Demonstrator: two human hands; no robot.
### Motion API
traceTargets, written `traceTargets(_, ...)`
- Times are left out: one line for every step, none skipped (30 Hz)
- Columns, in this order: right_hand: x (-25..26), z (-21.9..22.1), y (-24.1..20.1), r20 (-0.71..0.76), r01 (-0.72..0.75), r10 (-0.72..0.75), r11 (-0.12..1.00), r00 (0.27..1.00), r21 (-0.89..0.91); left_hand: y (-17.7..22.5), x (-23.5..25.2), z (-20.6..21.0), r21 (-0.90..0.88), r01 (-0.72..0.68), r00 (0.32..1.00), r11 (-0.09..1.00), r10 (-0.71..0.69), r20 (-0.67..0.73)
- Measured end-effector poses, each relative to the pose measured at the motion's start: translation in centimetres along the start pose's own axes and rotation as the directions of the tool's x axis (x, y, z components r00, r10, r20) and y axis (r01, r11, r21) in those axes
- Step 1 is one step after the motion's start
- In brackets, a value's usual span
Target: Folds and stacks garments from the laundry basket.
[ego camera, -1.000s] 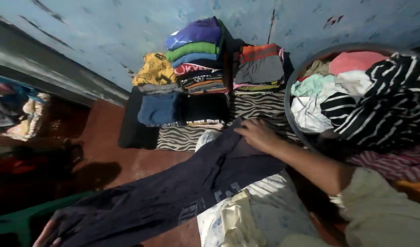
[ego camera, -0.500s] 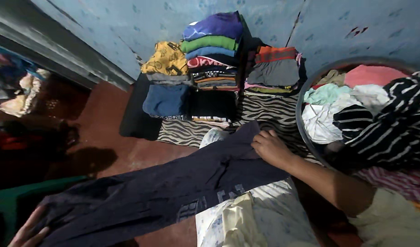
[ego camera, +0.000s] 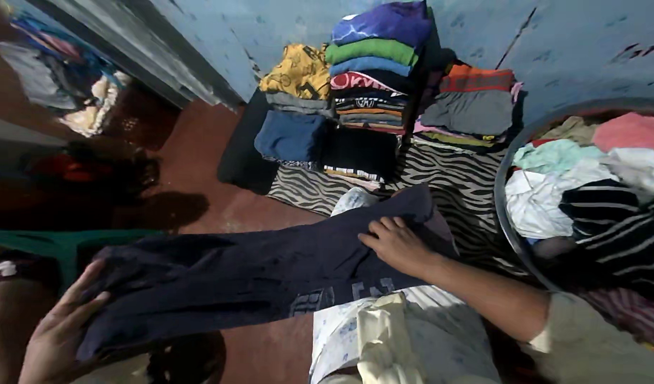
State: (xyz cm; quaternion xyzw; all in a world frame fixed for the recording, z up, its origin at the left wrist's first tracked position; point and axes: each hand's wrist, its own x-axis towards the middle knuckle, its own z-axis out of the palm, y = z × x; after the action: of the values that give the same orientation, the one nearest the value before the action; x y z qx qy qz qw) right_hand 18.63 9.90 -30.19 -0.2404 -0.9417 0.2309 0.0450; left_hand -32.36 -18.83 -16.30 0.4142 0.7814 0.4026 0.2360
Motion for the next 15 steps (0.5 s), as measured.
traceTargets(0.5,0.5,-0.1,0.021,0.004,-0.004,1.000,1.000,0.000,0.3,-0.1,0.3,-0.002,0.005,1.000,1.000,-0.005,-0.006)
traceTargets(0.9,0.7,-0.1,0.027,0.005,-0.005,1.000,1.000,0.011,0.4,-0.2,0.4,-0.006,-0.001,1.000,1.000,0.000,-0.002)
traceTargets(1.2,0.6,-0.3,0.016,0.004,-0.004,1.000,1.000,0.014,0.4,-0.1,0.4,-0.012,-0.004,1.000,1.000,0.004,-0.001)
traceTargets(1.2,0.2,-0.7,-0.011,0.007,-0.007,1.000,1.000,0.007,0.3,-0.1,0.4,-0.018,-0.003,1.000,1.000,0.003,-0.005)
traceTargets(1.1,-0.2,-1.2,-0.042,0.012,-0.012,1.000,0.999,-0.001,0.1,-0.2,0.3,-0.019,-0.002,1.000,1.000,0.002,-0.002)
traceTargets(0.9,-0.5,-1.7,-0.078,0.019,-0.020,1.000,0.997,-0.009,0.0,-0.2,0.1,-0.011,0.003,1.000,1.000,-0.003,0.003)
traceTargets(0.6,-0.6,-2.2,-0.113,0.027,-0.029,1.000,0.993,-0.015,-0.2,-0.2,-0.1,-0.008,-0.002,1.000,1.000,0.002,0.012)
traceTargets(0.4,-0.5,-2.5,-0.136,0.033,-0.035,0.999,0.990,-0.014,-0.5,0.0,-0.3,-0.010,-0.018,1.000,1.000,0.018,0.024)
traceTargets(0.3,-0.2,-2.6,-0.123,0.032,-0.032,0.999,0.992,-0.005,-0.4,0.2,-0.1,-0.012,-0.032,0.999,0.999,0.032,0.036)
traceTargets(0.3,0.1,-2.6,-0.067,0.016,-0.015,1.000,0.998,0.011,-0.7,0.5,-0.1,-0.042,-0.053,0.997,0.998,0.055,0.045)
traceTargets(0.3,0.2,-2.4,0.010,-0.014,0.014,0.999,1.000,0.033,-0.8,0.6,0.0,-0.071,-0.063,0.997,0.995,0.066,0.047)
traceTargets(0.3,0.1,-2.3,0.069,-0.050,0.047,0.997,0.997,0.056,-0.5,0.6,0.3,-0.082,-0.056,0.997,0.995,0.059,0.039)
traceTargets(0.2,-0.2,-2.1,0.079,-0.083,0.077,0.994,0.994,0.075,0.1,0.4,0.7,-0.073,-0.042,0.999,0.996,0.044,0.028)
traceTargets(0.0,-0.6,-1.9,0.035,-0.106,0.104,0.990,0.994,0.091,0.3,0.3,0.7,-0.067,-0.042,0.999,0.997,0.044,0.029)
traceTargets(-0.2,-1.1,-1.7,-0.016,-0.132,0.135,0.984,0.991,0.117,0.3,0.2,0.5,-0.063,-0.055,0.998,0.997,0.057,0.040)
